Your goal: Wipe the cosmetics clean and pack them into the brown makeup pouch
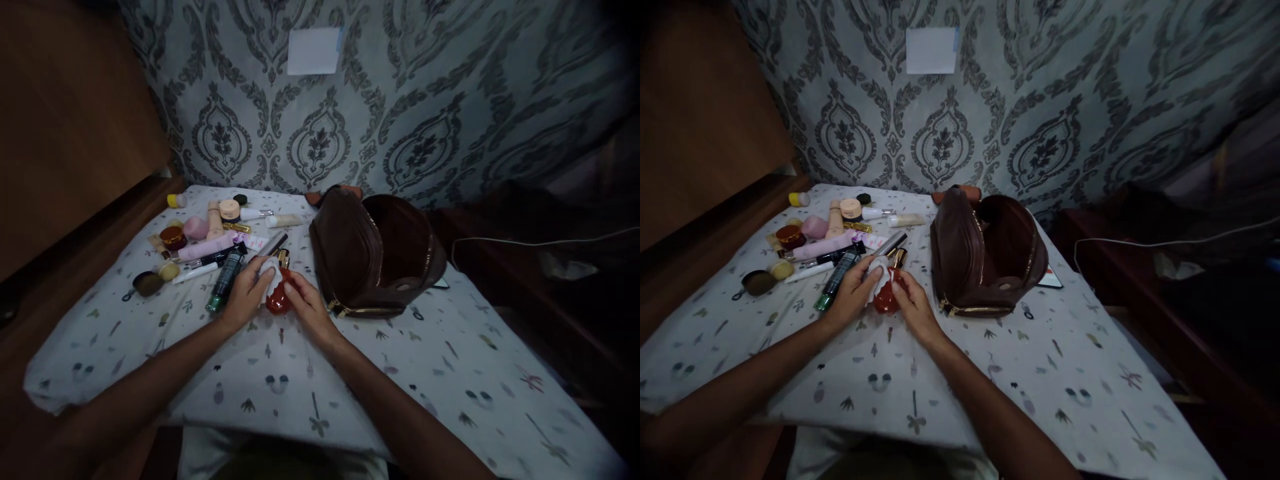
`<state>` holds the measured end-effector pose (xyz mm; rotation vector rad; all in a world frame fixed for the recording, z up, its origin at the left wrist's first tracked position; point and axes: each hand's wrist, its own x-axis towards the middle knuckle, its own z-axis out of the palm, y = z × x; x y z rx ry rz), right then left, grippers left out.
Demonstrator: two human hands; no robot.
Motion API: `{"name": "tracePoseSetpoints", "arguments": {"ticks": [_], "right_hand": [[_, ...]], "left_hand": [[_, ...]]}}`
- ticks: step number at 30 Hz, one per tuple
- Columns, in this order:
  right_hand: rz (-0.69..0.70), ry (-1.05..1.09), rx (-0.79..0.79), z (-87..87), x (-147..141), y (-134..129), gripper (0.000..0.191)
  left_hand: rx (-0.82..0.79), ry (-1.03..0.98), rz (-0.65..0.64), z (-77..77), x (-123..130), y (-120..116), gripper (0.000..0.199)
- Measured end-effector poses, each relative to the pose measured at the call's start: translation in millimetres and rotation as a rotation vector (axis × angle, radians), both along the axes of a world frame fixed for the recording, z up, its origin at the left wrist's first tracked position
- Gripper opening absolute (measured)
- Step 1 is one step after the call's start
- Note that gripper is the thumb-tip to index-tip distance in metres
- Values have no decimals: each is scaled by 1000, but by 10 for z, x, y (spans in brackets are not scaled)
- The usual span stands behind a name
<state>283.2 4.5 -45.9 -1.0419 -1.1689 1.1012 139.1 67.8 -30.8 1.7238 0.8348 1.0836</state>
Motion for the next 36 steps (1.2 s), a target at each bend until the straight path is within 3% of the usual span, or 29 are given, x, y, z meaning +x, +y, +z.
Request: {"name": "tracePoseSetpoints", "arguments": {"ticks": [5,11,19,23,32,36], "right_hand": [[-62,-64,22,-11,33,-1,39],[70,-164,44,-28,-4,-32,23],[109,-195,-21,-20,-55,-66,23],[108,-206,-16,-8,-72,-69,21],[19,-233,53,-7,-77,-78,20],[-115,-183,73,-21,-48,-67,25]], "left_hand": [[57,8,11,21,26,-53,42],[-15,8,-36,-9,17,-30,48],[-14,4,-35,67,15,-56,24],[1,-4,-20,104,21,-97,22],[-134,-163,19,80,38,-91,26],[-75,-67,-6,56,44,-116,27]]}}
